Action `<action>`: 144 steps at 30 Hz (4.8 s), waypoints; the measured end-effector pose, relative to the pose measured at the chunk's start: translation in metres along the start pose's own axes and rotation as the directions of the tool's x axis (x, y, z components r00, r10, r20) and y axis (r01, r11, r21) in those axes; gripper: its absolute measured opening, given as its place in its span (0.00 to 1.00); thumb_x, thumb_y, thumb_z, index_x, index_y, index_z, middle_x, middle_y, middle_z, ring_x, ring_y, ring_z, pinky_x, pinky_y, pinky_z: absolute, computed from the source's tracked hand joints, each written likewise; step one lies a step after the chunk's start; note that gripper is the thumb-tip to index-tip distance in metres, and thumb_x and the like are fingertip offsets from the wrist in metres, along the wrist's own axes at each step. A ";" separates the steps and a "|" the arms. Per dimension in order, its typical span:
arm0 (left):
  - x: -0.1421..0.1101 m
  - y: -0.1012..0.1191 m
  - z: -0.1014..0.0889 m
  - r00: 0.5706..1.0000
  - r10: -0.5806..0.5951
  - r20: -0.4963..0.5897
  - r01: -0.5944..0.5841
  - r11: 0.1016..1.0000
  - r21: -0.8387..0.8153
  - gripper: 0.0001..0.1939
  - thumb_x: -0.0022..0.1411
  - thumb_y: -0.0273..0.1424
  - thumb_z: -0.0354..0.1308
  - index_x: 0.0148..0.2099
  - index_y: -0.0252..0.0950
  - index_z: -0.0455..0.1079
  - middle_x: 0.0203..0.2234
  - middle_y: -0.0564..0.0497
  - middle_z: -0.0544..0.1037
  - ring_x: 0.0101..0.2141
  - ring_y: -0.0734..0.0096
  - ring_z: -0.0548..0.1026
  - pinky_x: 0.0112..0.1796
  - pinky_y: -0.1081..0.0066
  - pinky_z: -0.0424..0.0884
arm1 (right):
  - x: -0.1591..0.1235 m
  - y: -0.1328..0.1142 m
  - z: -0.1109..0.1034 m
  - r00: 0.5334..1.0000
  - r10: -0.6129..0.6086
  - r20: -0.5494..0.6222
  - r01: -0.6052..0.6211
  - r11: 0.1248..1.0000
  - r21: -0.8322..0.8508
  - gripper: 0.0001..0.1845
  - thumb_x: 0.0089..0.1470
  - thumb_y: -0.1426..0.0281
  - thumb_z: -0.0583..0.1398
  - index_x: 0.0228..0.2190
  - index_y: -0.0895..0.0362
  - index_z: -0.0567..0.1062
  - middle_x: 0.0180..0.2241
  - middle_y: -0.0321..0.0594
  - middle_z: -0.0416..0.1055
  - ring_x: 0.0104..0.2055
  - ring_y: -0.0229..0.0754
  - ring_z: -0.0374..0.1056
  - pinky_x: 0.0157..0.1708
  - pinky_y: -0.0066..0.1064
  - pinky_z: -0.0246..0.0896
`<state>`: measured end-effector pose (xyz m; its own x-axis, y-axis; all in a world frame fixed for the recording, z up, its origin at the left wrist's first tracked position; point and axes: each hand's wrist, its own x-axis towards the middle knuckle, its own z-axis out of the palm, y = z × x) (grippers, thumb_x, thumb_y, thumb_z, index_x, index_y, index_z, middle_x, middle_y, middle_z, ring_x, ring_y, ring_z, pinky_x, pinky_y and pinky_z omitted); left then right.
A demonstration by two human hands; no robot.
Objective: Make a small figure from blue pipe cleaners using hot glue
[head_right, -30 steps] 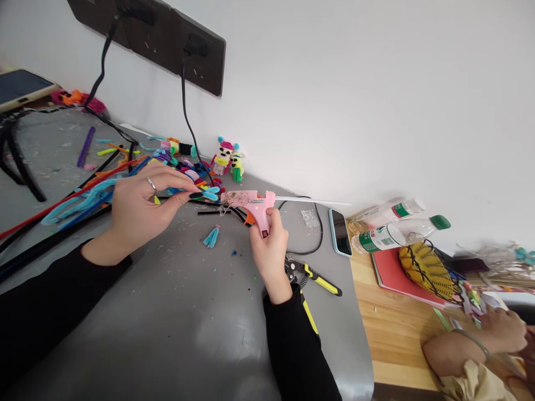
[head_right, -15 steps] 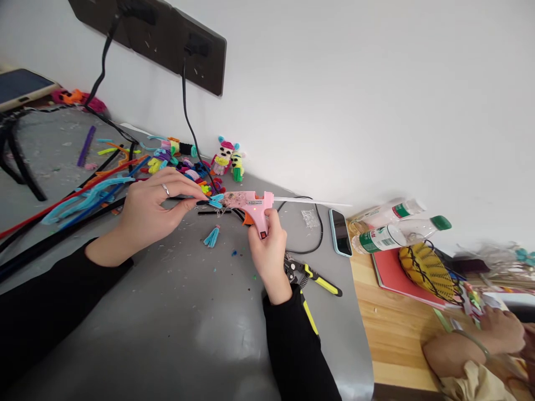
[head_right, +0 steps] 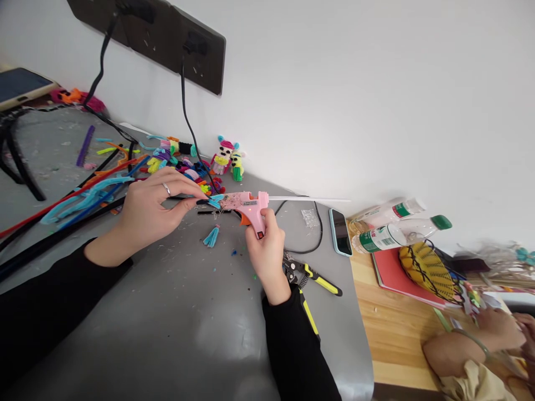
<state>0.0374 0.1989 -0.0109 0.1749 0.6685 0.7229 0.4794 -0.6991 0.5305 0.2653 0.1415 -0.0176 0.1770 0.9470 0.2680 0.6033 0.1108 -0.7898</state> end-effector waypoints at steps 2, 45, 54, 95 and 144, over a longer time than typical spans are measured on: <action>0.001 -0.001 -0.001 1.000 0.015 -0.019 -0.014 1.000 0.011 0.11 0.68 0.26 0.59 0.35 0.43 0.80 0.32 0.52 0.85 0.37 0.60 0.80 0.42 0.59 0.77 | 0.000 0.000 0.000 1.000 0.014 -0.013 -0.014 1.000 0.000 0.07 0.48 0.66 0.56 0.33 0.51 0.64 0.21 0.25 0.54 0.22 0.36 0.47 0.24 0.29 0.43; -0.002 -0.004 0.000 0.994 -0.052 0.092 0.043 0.994 0.099 0.12 0.65 0.25 0.56 0.35 0.41 0.81 0.32 0.52 0.85 0.40 0.61 0.81 0.46 0.63 0.77 | -0.002 -0.001 0.005 0.995 -0.098 -0.018 0.097 0.992 -0.087 0.09 0.47 0.65 0.54 0.34 0.50 0.62 0.19 0.23 0.51 0.20 0.35 0.44 0.22 0.28 0.43; -0.001 -0.001 0.001 0.991 -0.091 0.101 0.083 0.993 0.087 0.11 0.66 0.26 0.56 0.35 0.42 0.79 0.33 0.52 0.84 0.40 0.61 0.80 0.47 0.62 0.76 | -0.003 -0.001 0.007 0.998 -0.060 -0.010 0.060 0.996 -0.067 0.10 0.47 0.64 0.54 0.34 0.50 0.63 0.19 0.22 0.51 0.20 0.35 0.44 0.22 0.27 0.45; 0.005 0.009 -0.002 0.984 -0.177 0.020 0.178 0.981 -0.076 0.07 0.66 0.29 0.60 0.33 0.40 0.74 0.32 0.51 0.83 0.37 0.61 0.80 0.43 0.58 0.74 | -0.003 0.002 0.010 1.000 -0.021 -0.022 0.019 0.996 -0.087 0.10 0.47 0.64 0.55 0.34 0.50 0.63 0.19 0.23 0.52 0.21 0.36 0.46 0.24 0.28 0.47; 0.006 0.005 -0.004 0.964 -0.257 0.073 0.266 0.947 -0.179 0.03 0.65 0.33 0.64 0.36 0.43 0.78 0.37 0.50 0.82 0.42 0.60 0.79 0.46 0.57 0.76 | -0.003 -0.002 0.009 0.997 -0.033 -0.066 0.031 0.999 -0.039 0.08 0.47 0.65 0.55 0.32 0.50 0.62 0.21 0.26 0.57 0.22 0.36 0.47 0.25 0.28 0.49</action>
<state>0.0373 0.1982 -0.0022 0.1077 0.8423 0.5281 0.3471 -0.5296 0.7740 0.2566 0.1412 -0.0223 0.2076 0.9210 0.3297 0.6383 0.1278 -0.7591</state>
